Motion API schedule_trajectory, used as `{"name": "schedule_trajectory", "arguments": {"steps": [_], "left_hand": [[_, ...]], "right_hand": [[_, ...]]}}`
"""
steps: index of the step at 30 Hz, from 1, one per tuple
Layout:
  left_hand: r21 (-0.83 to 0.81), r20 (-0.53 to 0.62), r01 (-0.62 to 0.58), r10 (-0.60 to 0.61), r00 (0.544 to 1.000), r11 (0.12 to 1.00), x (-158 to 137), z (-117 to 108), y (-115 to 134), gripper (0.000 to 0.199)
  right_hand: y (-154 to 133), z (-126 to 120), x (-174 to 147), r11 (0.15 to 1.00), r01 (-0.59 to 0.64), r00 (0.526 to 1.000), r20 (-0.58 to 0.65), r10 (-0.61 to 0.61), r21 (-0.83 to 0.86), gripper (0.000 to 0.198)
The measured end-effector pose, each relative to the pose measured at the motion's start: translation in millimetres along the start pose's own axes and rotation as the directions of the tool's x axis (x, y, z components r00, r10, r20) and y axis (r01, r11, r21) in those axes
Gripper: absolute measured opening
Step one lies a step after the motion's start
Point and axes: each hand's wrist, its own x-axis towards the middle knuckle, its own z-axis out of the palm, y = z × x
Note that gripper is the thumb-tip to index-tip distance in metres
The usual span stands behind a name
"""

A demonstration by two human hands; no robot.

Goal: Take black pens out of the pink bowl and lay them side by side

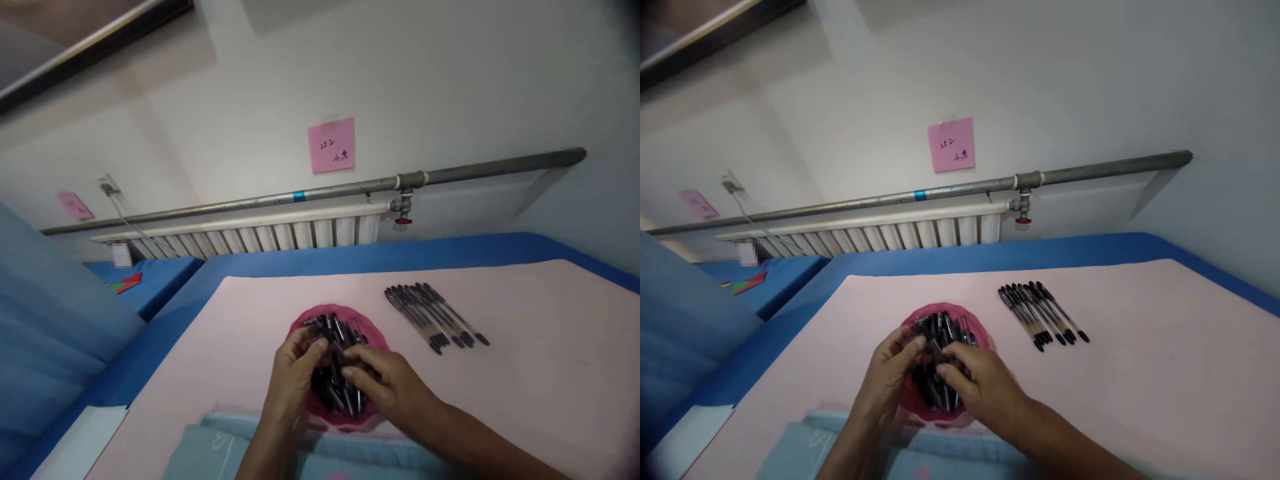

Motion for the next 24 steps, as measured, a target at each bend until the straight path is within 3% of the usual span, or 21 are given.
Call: {"name": "schedule_trajectory", "arguments": {"steps": [3, 6, 11, 14, 19, 24], "left_hand": [[0.191, -0.092, -0.121, 0.141, 0.986, 0.974, 1, -12, 6, 0.031], [0.43, -0.117, -0.155, 0.225, 0.967, 0.89, 1, -24, 8, 0.025], [0.734, -0.033, -0.186, 0.308, 0.951, 0.653, 0, -29, 7, 0.021], [0.873, 0.044, -0.201, 0.34, 0.94, 0.444, 1, -30, 4, 0.02], [0.969, 0.196, -0.225, 0.244, 0.95, 0.098, 4, -29, 2, 0.02], [0.97, 0.242, -0.236, 0.118, 0.963, -0.066, 2, -25, -1, 0.02]], "right_hand": [[1, -3, 1, 0.989, -0.012, 0.998, -0.056, 0.02, 0.149, 0.016], [2, -6, 1, 0.945, -0.05, 0.99, -0.105, 0.089, 0.323, 0.017], [3, -8, 4, 0.872, -0.094, 0.976, -0.128, 0.176, 0.48, 0.018], [1, -8, 4, 0.859, -0.109, 0.973, -0.122, 0.195, 0.501, 0.02], [-2, -9, 2, 0.878, -0.127, 0.976, -0.101, 0.195, 0.462, 0.021], [-3, -9, 2, 0.899, -0.117, 0.981, -0.094, 0.172, 0.423, 0.018]]}}
